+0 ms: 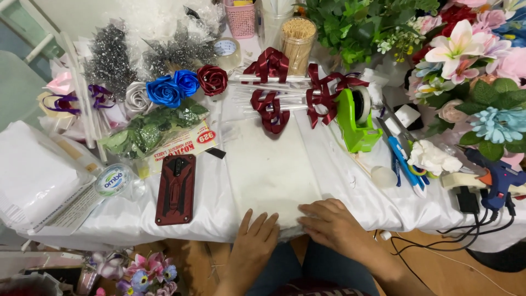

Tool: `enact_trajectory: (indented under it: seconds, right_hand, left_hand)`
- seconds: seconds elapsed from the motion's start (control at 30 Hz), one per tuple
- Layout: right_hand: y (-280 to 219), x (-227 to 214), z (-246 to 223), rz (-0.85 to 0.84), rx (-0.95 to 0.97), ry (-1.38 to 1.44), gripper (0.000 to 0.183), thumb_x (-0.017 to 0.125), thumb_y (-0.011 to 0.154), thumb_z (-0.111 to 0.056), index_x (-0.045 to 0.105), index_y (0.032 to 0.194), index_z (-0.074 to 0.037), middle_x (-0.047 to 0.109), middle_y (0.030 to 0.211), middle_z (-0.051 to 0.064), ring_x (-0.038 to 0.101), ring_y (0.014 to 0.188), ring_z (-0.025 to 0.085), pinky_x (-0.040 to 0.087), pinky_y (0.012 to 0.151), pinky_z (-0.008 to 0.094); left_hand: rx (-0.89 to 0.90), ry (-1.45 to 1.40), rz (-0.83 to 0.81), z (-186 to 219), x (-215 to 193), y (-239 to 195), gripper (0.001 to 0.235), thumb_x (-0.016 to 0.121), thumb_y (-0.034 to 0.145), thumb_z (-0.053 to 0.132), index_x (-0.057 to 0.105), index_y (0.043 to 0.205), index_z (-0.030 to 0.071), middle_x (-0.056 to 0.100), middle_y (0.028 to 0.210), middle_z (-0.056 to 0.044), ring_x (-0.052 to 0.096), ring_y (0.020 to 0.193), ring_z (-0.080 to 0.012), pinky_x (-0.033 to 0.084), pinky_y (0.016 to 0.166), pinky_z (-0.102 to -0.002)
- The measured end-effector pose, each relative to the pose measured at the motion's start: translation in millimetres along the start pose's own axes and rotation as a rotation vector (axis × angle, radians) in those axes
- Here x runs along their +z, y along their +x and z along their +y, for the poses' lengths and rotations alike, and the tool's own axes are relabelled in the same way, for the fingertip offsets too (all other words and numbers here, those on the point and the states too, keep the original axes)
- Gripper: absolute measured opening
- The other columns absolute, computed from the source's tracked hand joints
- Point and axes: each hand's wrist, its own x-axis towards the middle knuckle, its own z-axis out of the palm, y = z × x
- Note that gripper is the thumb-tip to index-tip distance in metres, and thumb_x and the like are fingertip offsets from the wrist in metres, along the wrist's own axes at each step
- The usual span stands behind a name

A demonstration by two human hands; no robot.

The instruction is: The person cuts a red ribbon with a utility knife, folds it into a loop, and secures it with a hot glue gun. They repeat this process to create multiple ribbon loops on a white surface.

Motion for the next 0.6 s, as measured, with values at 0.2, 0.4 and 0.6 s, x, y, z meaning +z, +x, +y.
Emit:
enact_trajectory:
  seconds: [0.2,0.4,0.6]
  right_hand:
    - [-9,13,3,0.076,-0.008,-0.083,0.025,0.076,0.092,-0.022,0.074,0.117,-0.018,0.068,0.133,0.003,0.063,0.115,0.026,0.045,0.092,0.039]
    - [-15,15,3,0.105,-0.036,-0.074,0.023,0.079,0.089,-0.016,0.075,0.111,-0.015,0.068,0.131,0.003,0.064,0.115,0.027,0.046,0.095,0.042]
    - [-18,2,-14,0.161,-0.068,-0.018,0.022,0.078,0.090,-0.015,0.072,0.110,-0.013,0.071,0.126,0.005,0.068,0.110,0.027,0.048,0.092,0.042]
  left_hand:
    - [-0.031,-0.102,0.076,5,-9,5,0.004,0.067,0.096,0.006,0.067,0.100,0.005,0.068,0.127,-0.013,0.063,0.119,-0.0325,0.041,0.111,-0.060]
    - [-0.038,-0.066,0.041,7,-10,-8,0.021,0.061,0.097,0.005,0.067,0.117,0.006,0.062,0.139,-0.013,0.056,0.129,-0.0372,0.034,0.112,-0.067]
    - [-0.094,-0.084,0.165,16,-13,-19,0.014,0.067,0.098,0.012,0.072,0.111,0.015,0.067,0.135,-0.007,0.060,0.128,-0.0320,0.033,0.110,-0.068]
